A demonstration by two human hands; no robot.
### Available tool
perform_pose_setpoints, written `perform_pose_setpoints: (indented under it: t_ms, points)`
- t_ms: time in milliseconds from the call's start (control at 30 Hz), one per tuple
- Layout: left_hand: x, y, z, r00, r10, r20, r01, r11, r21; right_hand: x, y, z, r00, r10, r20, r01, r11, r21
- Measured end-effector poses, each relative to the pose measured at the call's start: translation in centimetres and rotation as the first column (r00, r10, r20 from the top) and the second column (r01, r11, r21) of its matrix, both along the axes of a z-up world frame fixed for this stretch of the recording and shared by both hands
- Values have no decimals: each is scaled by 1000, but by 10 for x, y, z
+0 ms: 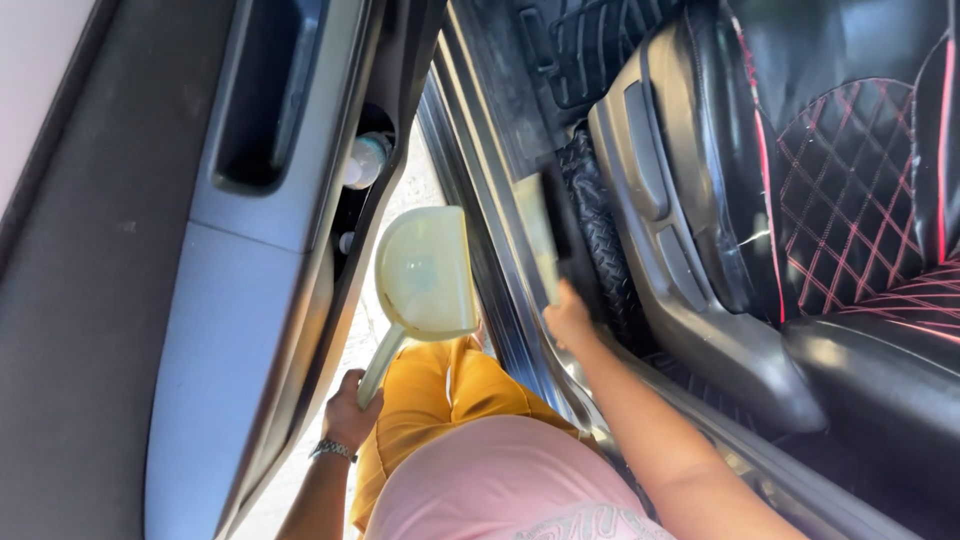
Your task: The person uses a small brush and dustpan to sweep the floor mats and door sill area of a car. They brush debris from the textured rubber mat and the crevices along the door threshold, moving the dustpan to collect the dirt.
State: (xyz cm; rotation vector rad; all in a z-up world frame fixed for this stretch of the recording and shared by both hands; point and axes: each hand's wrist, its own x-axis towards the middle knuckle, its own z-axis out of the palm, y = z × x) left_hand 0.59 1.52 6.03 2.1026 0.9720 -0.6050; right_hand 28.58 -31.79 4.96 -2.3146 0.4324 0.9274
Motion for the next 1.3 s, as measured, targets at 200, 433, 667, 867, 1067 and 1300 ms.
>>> perform_pose_setpoints:
  t_ms: [200, 433, 667, 867, 1067, 1300]
  points:
    - [9, 4, 8, 999, 35, -5, -35, 999, 27, 21, 51, -10, 989, -46, 144, 14, 977, 212]
    - [-10, 4, 3, 995, 30, 100, -36, 998, 59, 155, 42, 5, 939, 88, 334, -58, 993, -99]
    - [-17, 6, -3, 999, 46, -7, -46, 999, 29, 236, 88, 96, 988, -96, -125, 140, 898, 417]
    - [-23, 3, -26, 997, 71, -13, -70, 996, 61, 350, 100, 40, 942, -334, 15, 302, 868, 393]
    - [-19, -12, -26, 973, 163, -166, -156, 986, 58, 377, 145, 23, 991, -124, -46, 130, 974, 187]
    - [18, -39, 9, 901, 341, -269, -352, 936, 8, 458, 150, 57, 996, -67, 57, 44, 942, 334]
